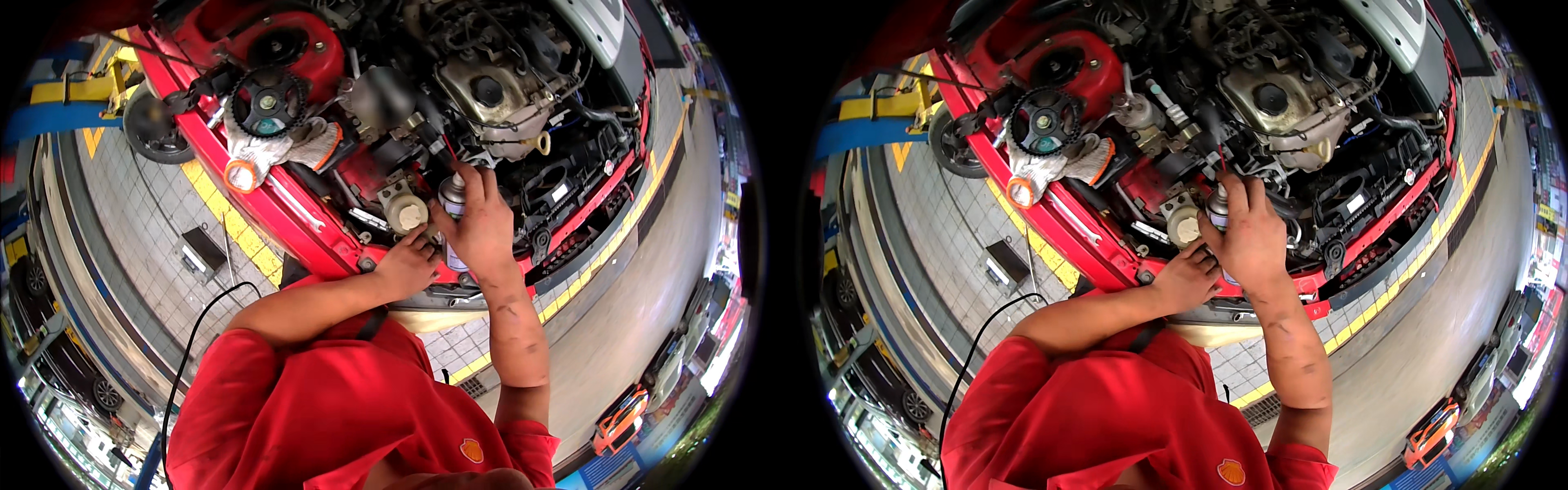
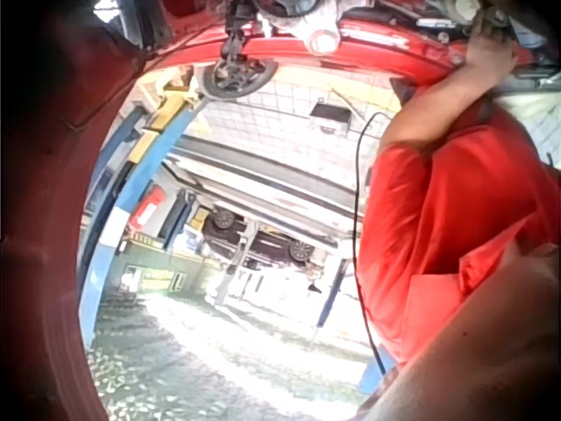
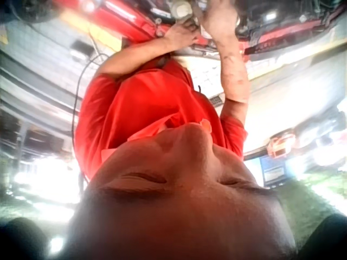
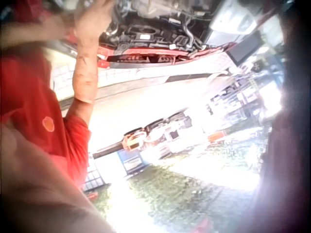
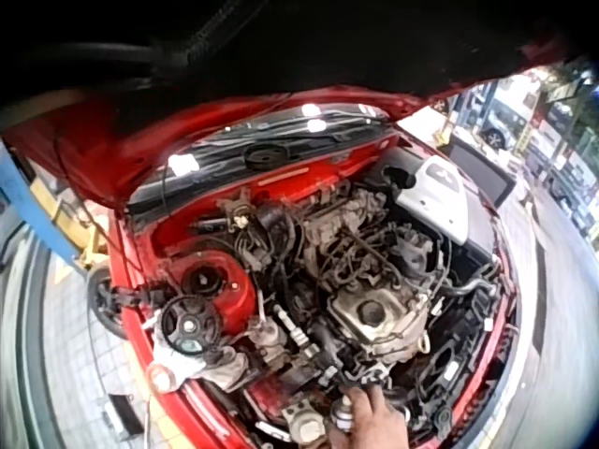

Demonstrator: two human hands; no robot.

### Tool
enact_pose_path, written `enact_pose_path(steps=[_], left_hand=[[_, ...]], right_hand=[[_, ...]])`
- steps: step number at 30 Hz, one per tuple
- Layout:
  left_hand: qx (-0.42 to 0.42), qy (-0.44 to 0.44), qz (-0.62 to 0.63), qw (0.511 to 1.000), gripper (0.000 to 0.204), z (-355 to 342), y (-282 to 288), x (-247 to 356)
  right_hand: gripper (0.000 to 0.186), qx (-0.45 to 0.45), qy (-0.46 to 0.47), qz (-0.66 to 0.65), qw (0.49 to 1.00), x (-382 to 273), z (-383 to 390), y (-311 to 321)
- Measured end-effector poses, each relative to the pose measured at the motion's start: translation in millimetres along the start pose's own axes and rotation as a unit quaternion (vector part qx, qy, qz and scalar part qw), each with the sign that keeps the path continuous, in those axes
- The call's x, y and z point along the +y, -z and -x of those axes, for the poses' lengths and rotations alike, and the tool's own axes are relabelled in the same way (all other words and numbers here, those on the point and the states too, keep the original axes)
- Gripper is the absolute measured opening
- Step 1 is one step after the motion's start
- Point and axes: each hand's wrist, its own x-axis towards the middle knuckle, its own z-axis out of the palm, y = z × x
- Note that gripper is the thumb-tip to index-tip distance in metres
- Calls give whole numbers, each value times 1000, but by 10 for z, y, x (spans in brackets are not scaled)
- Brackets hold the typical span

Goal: The person works on a red car's engine bay, using a wrench to tighten bolts and a spray can to clean a gear. They wipe parts with a cloth and handle various engine components.

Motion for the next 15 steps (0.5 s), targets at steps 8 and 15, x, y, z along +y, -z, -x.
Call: enact_pose_path(steps=[8, 15], left_hand=[[44, -6, 7, 999, 35, 13, -82, -20], [79, -4, 4, 997, 31, 35, -76, -9]], right_hand=[[58, 22, 9, 36, 999, -279, -311, -140], [58, 46, -3, 55, 997, -432, -480, -346]])
